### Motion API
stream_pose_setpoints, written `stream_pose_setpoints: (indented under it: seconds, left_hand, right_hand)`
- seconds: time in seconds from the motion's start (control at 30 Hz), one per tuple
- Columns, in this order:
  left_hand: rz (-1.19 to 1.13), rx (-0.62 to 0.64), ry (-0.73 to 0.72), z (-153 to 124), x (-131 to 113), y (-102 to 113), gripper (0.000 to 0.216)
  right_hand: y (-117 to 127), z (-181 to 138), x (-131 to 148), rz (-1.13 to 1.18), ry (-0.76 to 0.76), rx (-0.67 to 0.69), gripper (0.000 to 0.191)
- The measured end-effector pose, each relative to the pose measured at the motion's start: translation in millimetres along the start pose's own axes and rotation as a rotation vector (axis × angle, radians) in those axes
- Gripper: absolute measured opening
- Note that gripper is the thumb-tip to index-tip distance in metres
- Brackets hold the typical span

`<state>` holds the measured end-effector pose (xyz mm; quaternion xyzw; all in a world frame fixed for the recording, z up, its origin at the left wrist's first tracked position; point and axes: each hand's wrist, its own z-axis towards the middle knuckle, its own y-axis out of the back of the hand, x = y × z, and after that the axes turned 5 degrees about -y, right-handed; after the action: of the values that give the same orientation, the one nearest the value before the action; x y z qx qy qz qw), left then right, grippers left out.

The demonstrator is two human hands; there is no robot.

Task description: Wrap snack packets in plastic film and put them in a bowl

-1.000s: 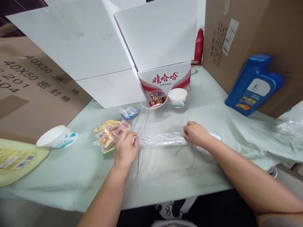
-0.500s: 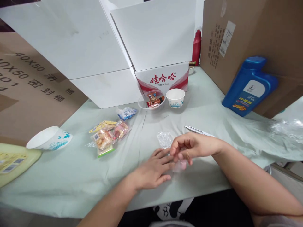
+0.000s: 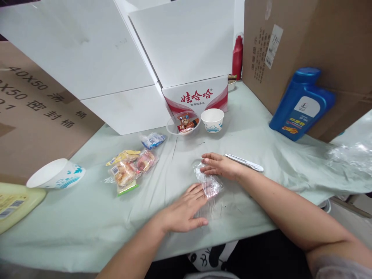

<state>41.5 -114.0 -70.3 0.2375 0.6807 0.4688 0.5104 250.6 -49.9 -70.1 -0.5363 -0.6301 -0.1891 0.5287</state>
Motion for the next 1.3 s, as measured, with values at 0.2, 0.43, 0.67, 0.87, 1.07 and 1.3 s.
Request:
stream_pose_setpoints:
  seconds: [0.2,0.43,0.67,0.87,1.07,1.3]
  left_hand:
    - [-0.004,-0.11,-0.008,1,3,-7,0.068]
    - [0.127,-0.731,0.079,-4,14,-6,0.039]
    - [0.225,-0.456,0.002,-2,23,-9,0.084]
    - [0.203,-0.445,0.164,-6,27,-5,0.064]
    - [0.173,-0.447,0.221,-5,32,-4,0.071]
    - [0.156,-0.339,0.233,-11,33,6,0.062]
  right_hand:
    - [2,4,-11,-0.135,0.058,0.021,0.038]
    - [4,4,-13,-0.228,0.058,0.06,0.04]
    - [0,-2,-5,-0.231,0.179,0.124,0.049]
    - [5,-23,11,-0.768,0.318,-0.25,0.036]
    - [-14,-42,2,-1.431,0.466,-0.025,0.063]
    - [-29,-35,-15,-1.826,0.651,0.061,0.011]
